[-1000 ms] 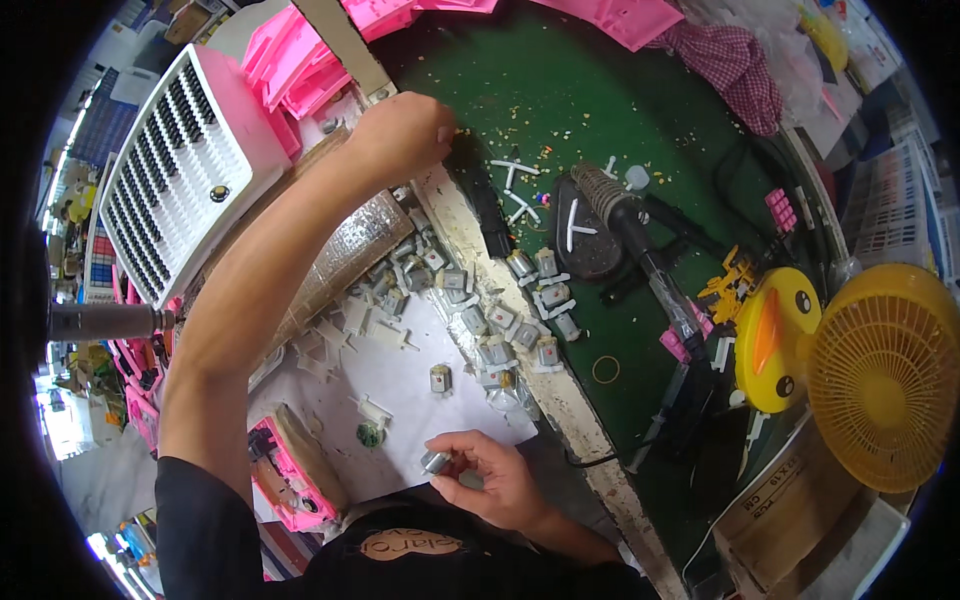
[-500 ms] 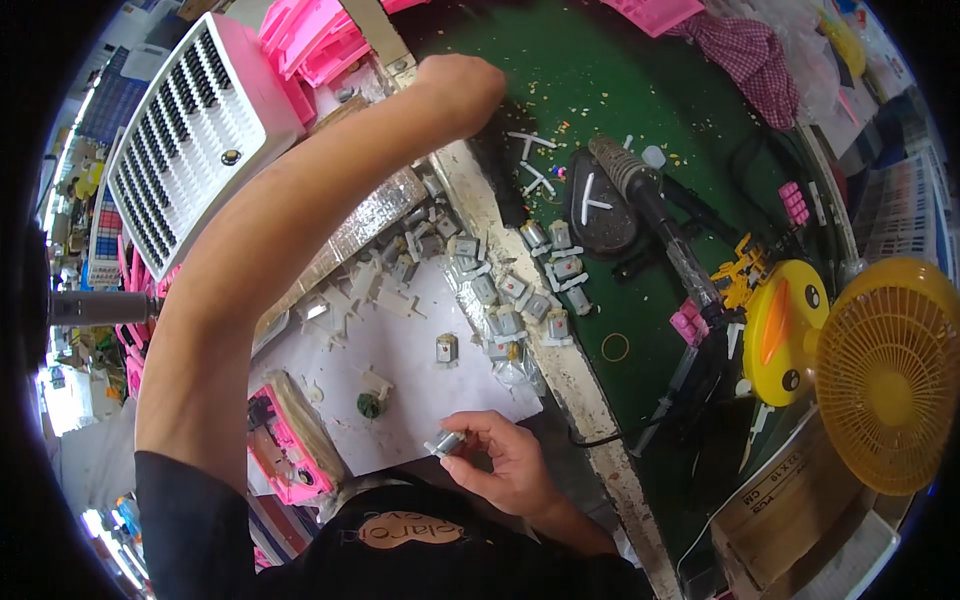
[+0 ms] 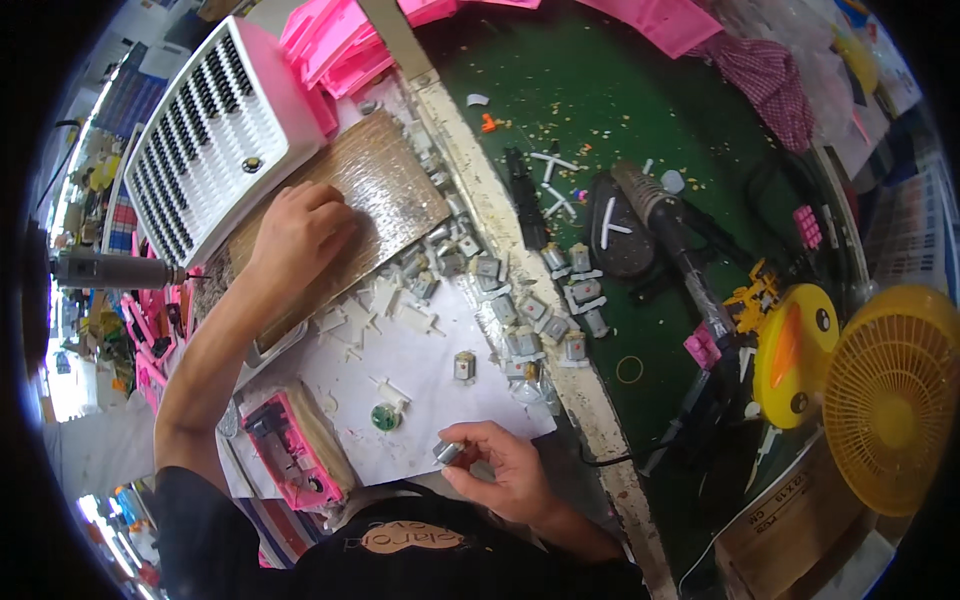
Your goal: Assembling electronic and mechanical components into a pink toy casing using a soldering iron and screwdriver.
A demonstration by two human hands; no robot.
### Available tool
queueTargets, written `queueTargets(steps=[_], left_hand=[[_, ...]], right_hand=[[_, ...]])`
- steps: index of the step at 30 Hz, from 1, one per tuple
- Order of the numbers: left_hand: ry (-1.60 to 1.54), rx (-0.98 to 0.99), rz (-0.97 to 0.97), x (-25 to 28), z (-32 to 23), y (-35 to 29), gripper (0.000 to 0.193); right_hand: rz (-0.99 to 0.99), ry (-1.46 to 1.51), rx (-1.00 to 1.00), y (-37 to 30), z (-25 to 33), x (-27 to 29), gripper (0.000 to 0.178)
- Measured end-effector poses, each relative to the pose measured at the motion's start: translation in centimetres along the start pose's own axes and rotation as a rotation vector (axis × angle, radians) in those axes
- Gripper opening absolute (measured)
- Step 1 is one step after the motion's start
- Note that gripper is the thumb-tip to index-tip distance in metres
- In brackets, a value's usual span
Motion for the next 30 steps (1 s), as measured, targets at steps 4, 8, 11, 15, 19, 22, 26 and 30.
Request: queueTargets(steps=[4, 8, 11, 15, 19, 22, 26, 30], left_hand=[[-0.222, 0.061, -0.17, 0.6, -0.7, 4.2, 0.013], [-0.248, -0.002, -0.158, -2.2, -3.4, 12.8, 0.01], [-0.032, -0.219, -0.088, -5.7, -5.1, 18.4, 0.011], [0.17, -0.252, 0.177, -8.1, -6.8, 20.7, 0.015], [0.167, -0.237, 0.225, -8.8, -6.5, 21.2, 0.016], [-0.019, -0.15, 0.158, -8.2, -5.2, 21.2, 0.015], [-0.16, -0.022, 0.06, -6.6, -1.7, 21.3, 0.015], [-0.163, -0.209, 0.106, -6.8, -2.9, 20.7, 0.01]], right_hand=[[-0.03, 0.012, -0.006, -0.1, -0.5, 0.9, 0.041], [-0.008, -0.009, 0.019, 0.4, -0.2, -0.1, 0.041], [-0.005, -0.055, 0.03, 0.0, 0.4, -0.8, 0.041], [-0.053, -0.075, 0.041, -0.9, 0.9, 0.0, 0.04], [-0.062, -0.033, 0.043, -1.1, 1.3, 0.2, 0.04], [-0.057, -0.046, 0.052, -1.4, 1.4, 0.2, 0.04], [-0.057, -0.042, 0.044, -1.7, 1.3, 0.5, 0.04], [-0.06, -0.053, 0.057, -1.4, 1.3, 0.6, 0.039]])
Point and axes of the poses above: each hand's wrist, its own y-axis towards the middle knuckle, its own x-axis out of the back of the hand, z = x × y, the point moved 7 cm from there along y, towards the middle knuckle, and after that the axes turned 8 degrees about y, right-handed, at the moved point
